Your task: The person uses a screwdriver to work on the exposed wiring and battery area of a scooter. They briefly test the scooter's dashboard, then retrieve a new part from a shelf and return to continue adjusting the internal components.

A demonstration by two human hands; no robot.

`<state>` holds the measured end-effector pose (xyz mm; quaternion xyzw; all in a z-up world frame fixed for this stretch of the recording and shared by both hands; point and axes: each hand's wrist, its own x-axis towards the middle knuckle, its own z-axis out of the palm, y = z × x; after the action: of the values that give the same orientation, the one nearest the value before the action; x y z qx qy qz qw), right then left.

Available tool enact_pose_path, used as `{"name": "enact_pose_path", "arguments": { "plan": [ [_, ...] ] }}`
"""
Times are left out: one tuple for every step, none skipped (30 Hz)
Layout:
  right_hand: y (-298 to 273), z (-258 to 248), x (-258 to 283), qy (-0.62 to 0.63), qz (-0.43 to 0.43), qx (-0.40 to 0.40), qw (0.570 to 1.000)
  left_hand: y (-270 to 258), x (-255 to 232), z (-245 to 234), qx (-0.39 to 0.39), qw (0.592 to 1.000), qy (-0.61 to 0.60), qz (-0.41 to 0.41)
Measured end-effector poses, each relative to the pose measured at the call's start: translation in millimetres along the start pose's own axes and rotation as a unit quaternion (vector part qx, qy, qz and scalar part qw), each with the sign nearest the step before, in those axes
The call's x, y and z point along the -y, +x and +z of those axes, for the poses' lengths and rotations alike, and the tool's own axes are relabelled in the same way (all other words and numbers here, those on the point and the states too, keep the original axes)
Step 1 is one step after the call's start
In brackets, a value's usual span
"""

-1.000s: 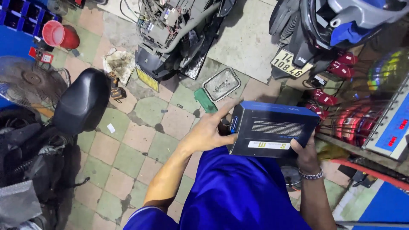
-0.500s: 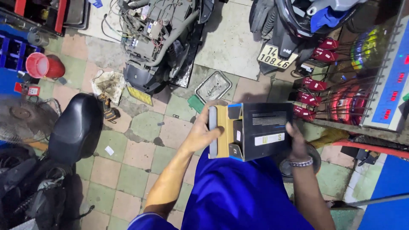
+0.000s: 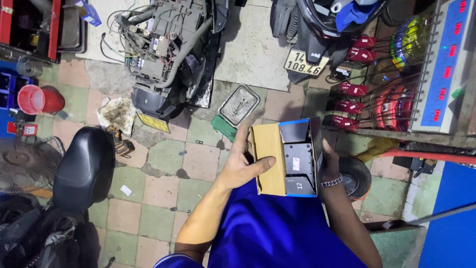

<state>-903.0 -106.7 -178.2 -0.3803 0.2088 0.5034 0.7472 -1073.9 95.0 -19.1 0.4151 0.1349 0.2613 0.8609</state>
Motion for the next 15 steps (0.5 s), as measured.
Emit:
{"name": "enact_pose_path", "arguments": {
  "plan": [
    [0, 2, 1, 0.005, -0.004, 0.006, 1.0, 1, 0, 2, 0.0, 0.999, 0.037, 0.018],
    [0, 4, 3, 0.009, -0.007, 0.012, 1.0, 1, 0, 5, -0.001, 0.997, 0.074, 0.037],
    [12, -18, 2, 0.011, -0.01, 0.011, 1.0, 2, 1, 7, 0.002, 0.997, 0.074, 0.036],
    [24, -39, 0, 0.019, -0.011, 0.012, 1.0, 2, 1, 8, 0.0, 0.992, 0.111, 0.054],
    [35, -60, -2, 0.026, -0.011, 0.012, 1.0, 2, 1, 10, -0.001, 0.986, 0.148, 0.073],
    [39, -66, -3, 0.028, -0.012, 0.012, 0.999, 2, 1, 11, 0.0, 0.986, 0.149, 0.072],
    [43, -71, -5, 0.024, -0.014, 0.023, 0.999, 1, 0, 11, -0.002, 0.978, 0.185, 0.092],
    [46, -77, -6, 0.02, -0.015, 0.033, 0.999, 0, 0, 12, -0.005, 0.969, 0.221, 0.111],
    [34, -56, -6, 0.021, -0.015, 0.032, 0.999, -1, -3, 10, -0.004, 0.969, 0.221, 0.11],
    [22, -34, -6, 0.023, -0.042, 0.036, 0.998, -1, -5, 8, -0.002, 0.981, 0.175, 0.081],
    [10, -13, -5, 0.025, -0.068, 0.04, 0.997, -2, -8, 6, -0.001, 0.991, 0.128, 0.051],
    [18, -23, -5, 0.025, -0.068, 0.04, 0.997, 0, -7, 10, -0.001, 0.99, 0.128, 0.05],
    [26, -34, -4, 0.012, -0.062, 0.048, 0.997, 1, -5, 13, 0.002, 0.989, 0.142, 0.039],
    [34, -46, -3, -0.001, -0.054, 0.055, 0.997, 1, -3, 16, 0.003, 0.987, 0.156, 0.027],
    [37, -50, -2, -0.002, -0.054, 0.055, 0.997, 5, -8, 19, 0.003, 0.988, 0.155, 0.026]
  ]
}}
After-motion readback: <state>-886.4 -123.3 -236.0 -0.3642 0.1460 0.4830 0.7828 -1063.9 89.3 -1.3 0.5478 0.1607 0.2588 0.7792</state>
